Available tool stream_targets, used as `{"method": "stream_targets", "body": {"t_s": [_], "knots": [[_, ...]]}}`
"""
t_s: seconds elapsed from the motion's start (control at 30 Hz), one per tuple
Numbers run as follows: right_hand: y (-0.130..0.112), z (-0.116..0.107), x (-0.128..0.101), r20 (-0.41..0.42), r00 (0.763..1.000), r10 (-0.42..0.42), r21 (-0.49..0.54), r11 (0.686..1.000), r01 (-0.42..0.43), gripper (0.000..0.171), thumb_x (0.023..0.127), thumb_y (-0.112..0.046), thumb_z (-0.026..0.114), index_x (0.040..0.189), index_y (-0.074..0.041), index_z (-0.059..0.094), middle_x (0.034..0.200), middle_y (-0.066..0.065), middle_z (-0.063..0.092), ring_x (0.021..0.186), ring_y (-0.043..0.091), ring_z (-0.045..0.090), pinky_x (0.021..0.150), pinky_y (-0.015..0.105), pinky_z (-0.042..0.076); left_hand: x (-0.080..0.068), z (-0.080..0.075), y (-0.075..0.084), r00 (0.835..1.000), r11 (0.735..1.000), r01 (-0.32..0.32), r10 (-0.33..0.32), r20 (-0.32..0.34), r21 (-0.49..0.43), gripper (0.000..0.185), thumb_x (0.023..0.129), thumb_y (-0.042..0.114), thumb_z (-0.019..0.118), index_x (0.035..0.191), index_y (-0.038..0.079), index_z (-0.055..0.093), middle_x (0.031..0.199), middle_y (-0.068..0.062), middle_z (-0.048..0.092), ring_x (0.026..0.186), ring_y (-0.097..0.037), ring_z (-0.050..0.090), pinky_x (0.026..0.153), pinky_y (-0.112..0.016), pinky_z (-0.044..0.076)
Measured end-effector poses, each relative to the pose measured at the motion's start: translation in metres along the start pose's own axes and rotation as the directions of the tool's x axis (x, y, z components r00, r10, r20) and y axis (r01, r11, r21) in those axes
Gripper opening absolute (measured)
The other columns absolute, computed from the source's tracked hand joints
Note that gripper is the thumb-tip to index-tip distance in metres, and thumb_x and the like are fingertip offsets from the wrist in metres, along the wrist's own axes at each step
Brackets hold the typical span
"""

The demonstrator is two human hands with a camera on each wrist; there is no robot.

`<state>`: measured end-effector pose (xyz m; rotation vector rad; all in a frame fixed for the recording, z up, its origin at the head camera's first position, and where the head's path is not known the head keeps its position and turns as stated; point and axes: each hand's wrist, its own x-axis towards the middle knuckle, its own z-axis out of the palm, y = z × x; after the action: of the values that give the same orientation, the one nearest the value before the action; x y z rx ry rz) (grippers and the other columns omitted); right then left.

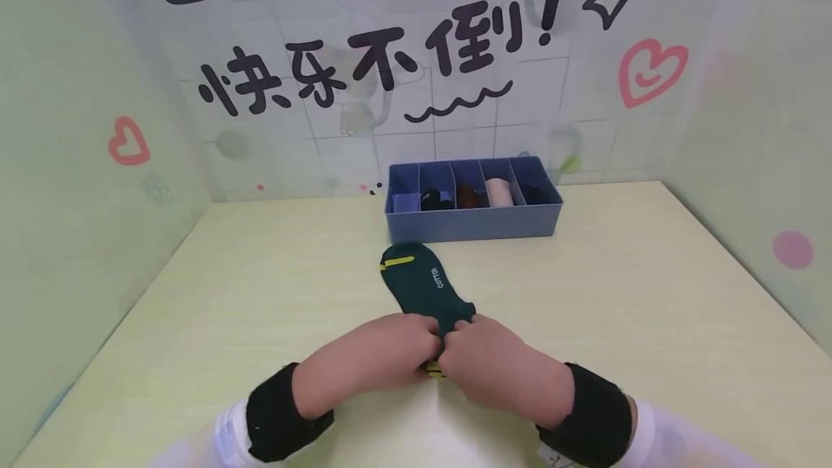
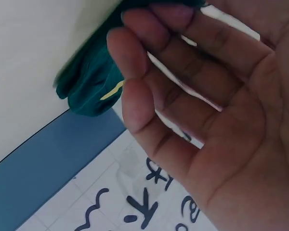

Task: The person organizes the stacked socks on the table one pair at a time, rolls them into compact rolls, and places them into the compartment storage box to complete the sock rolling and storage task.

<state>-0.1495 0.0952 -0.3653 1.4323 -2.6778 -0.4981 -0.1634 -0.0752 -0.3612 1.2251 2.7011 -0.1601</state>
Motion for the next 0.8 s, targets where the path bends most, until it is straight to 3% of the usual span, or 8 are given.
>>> {"method": "stream_targets", "body": {"t_s": [0.17, 0.3, 0.47, 0.53, 0.6, 0.67, 0.73, 0.8], "knots": [[-0.013, 0.005, -0.009, -0.094, 0.996, -0.009, -0.173, 0.985, -0.008, 0.017, 0.078, -0.03, 0.081, 0.085, -0.018, 0.071, 0.07, -0.001, 0.058, 0.063, 0.016, 0.045, 0.056, 0.025, 0.034, -0.004, 0.001, 0.02, 0.998, 0.987, 0.048, -0.04, -0.051, 0.157, 0.011, 0.088, 0.023, 0.073, 0.098, 0.027, 0.074, 0.089, 0.004, 0.068, 0.073, -0.011, 0.056, 0.069, -0.021, 0.05], [-0.014, 0.004, -0.009, -0.103, 0.995, 0.002, -0.173, 0.985, -0.02, 0.016, 0.077, -0.028, 0.082, 0.083, -0.017, 0.071, 0.067, -0.001, 0.057, 0.06, 0.016, 0.044, 0.055, 0.025, 0.033, -0.005, 0.001, 0.02, 0.997, 0.982, 0.049, -0.037, -0.068, 0.183, 0.01, 0.088, 0.024, 0.072, 0.098, 0.027, 0.075, 0.089, 0.002, 0.068, 0.073, -0.012, 0.058, 0.067, -0.023, 0.051], [-0.01, 0.004, -0.004, -0.097, 0.995, -0.026, -0.121, 0.993, 0.014, 0.013, 0.081, -0.027, 0.079, 0.081, -0.016, 0.071, 0.066, -0.002, 0.057, 0.058, 0.014, 0.044, 0.052, 0.024, 0.035, -0.005, 0.004, 0.013, 0.997, 0.986, 0.027, -0.015, -0.072, 0.165, 0.012, 0.087, 0.027, 0.073, 0.099, 0.024, 0.075, 0.091, 0.002, 0.067, 0.073, -0.011, 0.054, 0.067, -0.022, 0.051], [-0.005, 0.004, -0.001, -0.042, 0.999, -0.008, -0.013, 1.0, 0.008, 0.012, 0.083, -0.025, 0.076, 0.079, -0.016, 0.07, 0.066, -0.002, 0.057, 0.057, 0.013, 0.045, 0.053, 0.024, 0.038, -0.004, 0.005, 0.01, 0.998, 0.989, 0.014, -0.005, -0.066, 0.144, 0.012, 0.086, 0.028, 0.073, 0.097, 0.022, 0.075, 0.09, 0.003, 0.066, 0.072, -0.01, 0.052, 0.067, -0.022, 0.05], [0.004, 0.005, 0.002, 0.032, 0.999, 0.028, 0.158, 0.987, -0.033, 0.013, 0.085, -0.022, 0.073, 0.075, -0.016, 0.068, 0.064, -0.003, 0.055, 0.055, 0.012, 0.044, 0.053, 0.024, 0.04, -0.003, 0.005, 0.007, 0.998, 0.993, 0.008, -0.001, -0.06, 0.118, 0.011, 0.086, 0.028, 0.074, 0.093, 0.02, 0.074, 0.085, 0.003, 0.064, 0.069, -0.01, 0.051, 0.064, -0.021, 0.049], [0.015, 0.007, 0.004, 0.118, 0.991, 0.065, 0.372, 0.922, -0.105, 0.015, 0.085, -0.017, 0.07, 0.071, -0.017, 0.065, 0.063, -0.006, 0.052, 0.055, 0.009, 0.043, 0.055, 0.024, 0.04, -0.001, 0.004, 0.004, 0.998, 0.997, 0.007, -0.003, -0.058, 0.079, 0.01, 0.086, 0.026, 0.074, 0.092, 0.018, 0.072, 0.082, 0.003, 0.064, 0.065, -0.01, 0.05, 0.061, -0.02, 0.047], [0.026, 0.01, 0.006, 0.202, 0.976, 0.083, 0.549, 0.815, -0.183, 0.017, 0.086, -0.014, 0.068, 0.07, -0.019, 0.063, 0.061, -0.008, 0.05, 0.053, 0.008, 0.042, 0.054, 0.023, 0.036, 0.0, 0.003, 0.003, 0.999, 0.999, 0.005, -0.003, -0.052, 0.049, 0.011, 0.087, 0.025, 0.073, 0.093, 0.017, 0.071, 0.08, 0.003, 0.064, 0.062, -0.009, 0.05, 0.059, -0.019, 0.046], [0.036, 0.013, 0.007, 0.264, 0.961, 0.083, 0.66, 0.711, -0.243, 0.018, 0.086, -0.012, 0.066, 0.07, -0.02, 0.065, 0.059, -0.009, 0.05, 0.052, 0.007, 0.042, 0.053, 0.023, 0.034, 0.001, 0.001, 0.001, 0.999, 1.0, 0.007, -0.006, -0.052, 0.012, 0.011, 0.088, 0.023, 0.072, 0.097, 0.016, 0.071, 0.081, 0.002, 0.067, 0.061, -0.009, 0.051, 0.06, -0.019, 0.047]]}}
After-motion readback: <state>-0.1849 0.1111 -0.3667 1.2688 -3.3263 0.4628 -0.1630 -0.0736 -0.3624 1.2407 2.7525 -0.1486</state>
